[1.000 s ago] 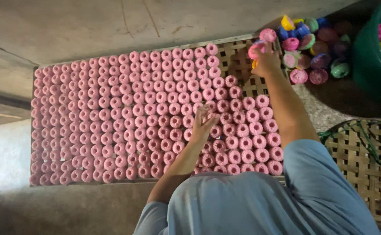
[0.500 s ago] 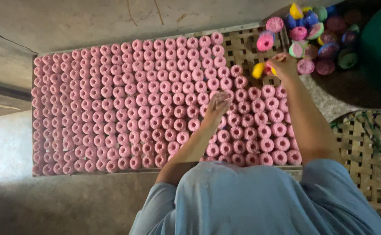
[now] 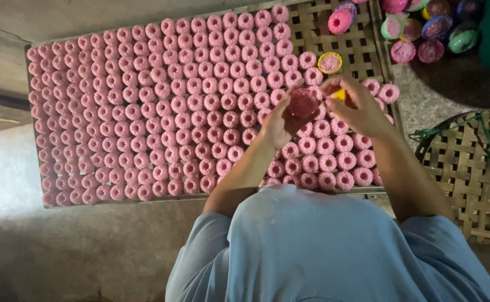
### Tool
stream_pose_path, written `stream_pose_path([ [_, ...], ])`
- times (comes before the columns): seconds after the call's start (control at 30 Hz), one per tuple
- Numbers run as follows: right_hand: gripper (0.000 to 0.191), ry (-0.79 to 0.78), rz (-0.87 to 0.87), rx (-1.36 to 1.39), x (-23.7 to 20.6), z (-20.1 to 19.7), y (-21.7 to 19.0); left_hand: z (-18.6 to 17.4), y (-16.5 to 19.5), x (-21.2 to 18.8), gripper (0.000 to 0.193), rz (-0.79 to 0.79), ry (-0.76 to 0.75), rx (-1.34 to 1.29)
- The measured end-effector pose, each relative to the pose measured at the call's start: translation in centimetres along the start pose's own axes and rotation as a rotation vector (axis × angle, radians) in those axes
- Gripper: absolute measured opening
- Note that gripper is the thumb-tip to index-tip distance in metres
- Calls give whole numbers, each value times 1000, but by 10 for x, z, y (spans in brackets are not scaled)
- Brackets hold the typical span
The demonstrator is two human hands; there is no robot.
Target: The person repeatedly picks small pink ring-shaped items from a tray and places them into colorful plastic molds. They then transfer the filled molds into a green bucket. The process is continuous and repetitive throughout the clip.
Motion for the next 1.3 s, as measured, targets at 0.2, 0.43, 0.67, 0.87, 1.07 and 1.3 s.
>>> stream_pose_path([
  [0.2,37,47,-36,-581,-9,62,48,-43,25,-7,65,56,308,-271],
  [0.43,20,357,-334,-526,-19,28,12,-45,16,-10,61,138,157,58],
  [0.67,25,277,-416,-615,-12,52,-18,-25,0,-16,47,77,115,410],
  [0.87,14,306,-197,124,-7,51,72,-30,-10,-31,43,84,168,252],
  [1.07,16,233,160,1059,-2,62,125,-41,-4,-26,47,88,361,401],
  [1.3,18,74,-137,61,24,59,84,-26,21,-29,49,376,367,844],
])
Point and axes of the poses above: each hand's wrist, its own x-axis towards the middle knuckle, its own z-axis out of the palm, y = z × x, the point moved 8 cm from there along x, towards the middle knuckle, and after that the axes turned 6 degrees about -z, right-handed, at the moved point
